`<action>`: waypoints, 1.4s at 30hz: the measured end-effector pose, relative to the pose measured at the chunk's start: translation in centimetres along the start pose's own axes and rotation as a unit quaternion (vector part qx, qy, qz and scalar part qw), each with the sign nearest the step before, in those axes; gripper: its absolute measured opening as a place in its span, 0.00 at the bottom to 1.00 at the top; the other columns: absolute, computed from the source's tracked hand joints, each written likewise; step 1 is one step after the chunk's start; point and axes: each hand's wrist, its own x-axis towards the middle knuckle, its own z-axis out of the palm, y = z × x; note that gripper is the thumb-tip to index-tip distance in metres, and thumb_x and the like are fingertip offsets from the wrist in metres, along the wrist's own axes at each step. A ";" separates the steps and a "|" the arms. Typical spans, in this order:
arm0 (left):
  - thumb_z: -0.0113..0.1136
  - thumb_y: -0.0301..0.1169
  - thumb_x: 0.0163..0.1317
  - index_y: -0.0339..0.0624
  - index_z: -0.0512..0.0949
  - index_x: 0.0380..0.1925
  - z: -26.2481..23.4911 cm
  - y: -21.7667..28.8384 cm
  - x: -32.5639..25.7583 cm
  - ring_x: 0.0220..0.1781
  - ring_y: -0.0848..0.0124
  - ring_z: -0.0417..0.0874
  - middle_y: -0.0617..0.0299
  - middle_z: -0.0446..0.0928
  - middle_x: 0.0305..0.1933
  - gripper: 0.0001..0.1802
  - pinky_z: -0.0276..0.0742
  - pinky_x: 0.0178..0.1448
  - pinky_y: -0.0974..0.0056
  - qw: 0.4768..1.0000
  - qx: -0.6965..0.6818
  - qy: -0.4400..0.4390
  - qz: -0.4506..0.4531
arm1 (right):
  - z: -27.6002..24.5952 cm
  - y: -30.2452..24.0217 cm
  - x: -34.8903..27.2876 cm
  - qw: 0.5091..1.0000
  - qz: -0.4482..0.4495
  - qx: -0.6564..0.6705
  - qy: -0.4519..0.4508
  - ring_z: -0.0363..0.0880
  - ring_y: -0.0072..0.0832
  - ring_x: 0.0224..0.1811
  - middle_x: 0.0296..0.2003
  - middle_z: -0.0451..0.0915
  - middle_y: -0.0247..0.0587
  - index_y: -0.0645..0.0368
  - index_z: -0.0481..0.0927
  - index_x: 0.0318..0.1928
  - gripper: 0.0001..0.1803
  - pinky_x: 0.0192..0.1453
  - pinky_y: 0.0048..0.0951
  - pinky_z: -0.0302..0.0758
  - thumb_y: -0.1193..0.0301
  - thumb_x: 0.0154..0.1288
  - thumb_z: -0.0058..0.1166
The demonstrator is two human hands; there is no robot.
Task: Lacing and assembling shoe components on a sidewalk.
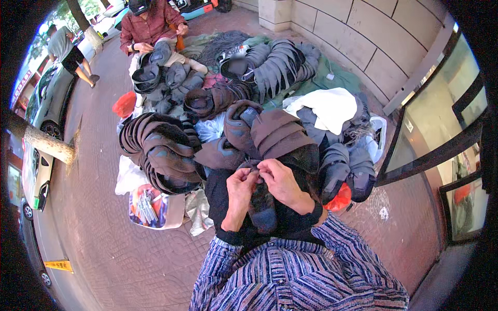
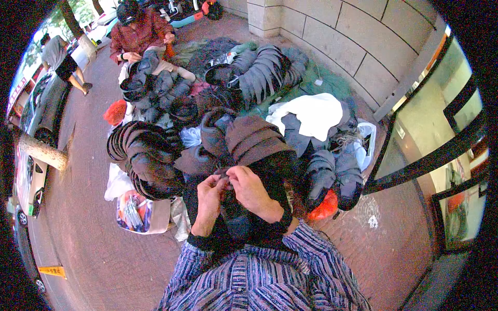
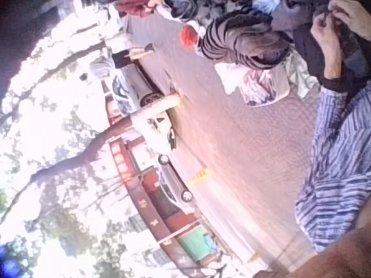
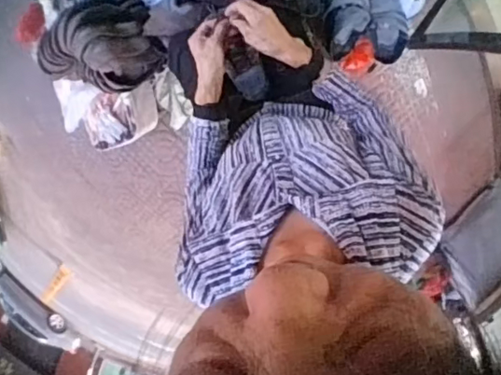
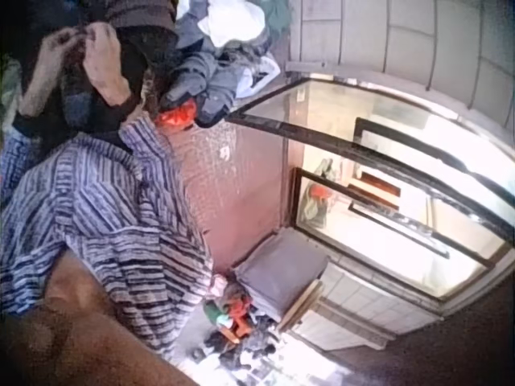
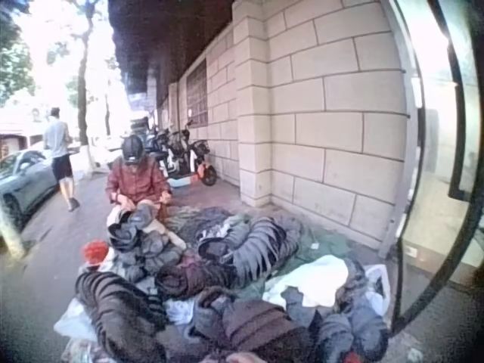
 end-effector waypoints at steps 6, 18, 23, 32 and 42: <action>0.56 0.28 0.61 0.38 0.76 0.28 0.1 0.3 -0.1 0.20 0.83 0.68 0.69 0.75 0.23 0.05 0.61 0.22 0.76 0.999 0.023 -0.030 0.022 | -0.2 0.0 -0.1 0.999 -0.033 -0.001 0.020 0.75 0.42 0.38 0.35 0.74 0.49 0.65 0.70 0.42 0.13 0.43 0.36 0.74 0.83 0.54 0.50; 0.51 0.26 0.63 0.33 0.75 0.32 -0.2 -0.9 -0.4 0.24 0.79 0.73 0.66 0.76 0.25 0.07 0.68 0.29 0.74 0.996 0.029 -0.075 0.034 | -0.5 1.5 -0.1 0.999 0.022 -0.025 -0.033 0.75 0.44 0.40 0.35 0.75 0.50 0.65 0.67 0.48 0.18 0.44 0.39 0.73 0.79 0.55 0.51; 0.50 0.26 0.64 0.33 0.75 0.32 -0.5 -1.6 -0.6 0.25 0.78 0.75 0.65 0.76 0.26 0.07 0.71 0.30 0.72 0.991 0.064 -0.089 0.070 | -1.5 0.8 0.6 0.991 0.082 -0.034 -0.102 0.76 0.45 0.40 0.34 0.76 0.50 0.65 0.66 0.49 0.20 0.42 0.39 0.73 0.79 0.54 0.51; 0.52 0.29 0.63 0.32 0.74 0.30 1.1 -0.5 -1.5 0.19 0.75 0.73 0.59 0.74 0.18 0.09 0.68 0.25 0.68 0.945 0.249 0.001 0.212 | -1.8 0.9 0.5 0.995 0.000 -0.019 -0.097 0.74 0.43 0.37 0.33 0.72 0.49 0.64 0.64 0.49 0.21 0.41 0.38 0.72 0.80 0.53 0.51; 0.53 0.31 0.63 0.32 0.75 0.26 2.0 0.3 -1.1 0.18 0.80 0.71 0.65 0.74 0.20 0.12 0.67 0.22 0.71 0.995 0.054 0.008 0.083 | 0.2 2.0 0.6 0.996 0.033 0.050 0.059 0.75 0.34 0.33 0.32 0.72 0.45 0.62 0.62 0.44 0.18 0.39 0.32 0.74 0.80 0.53 0.52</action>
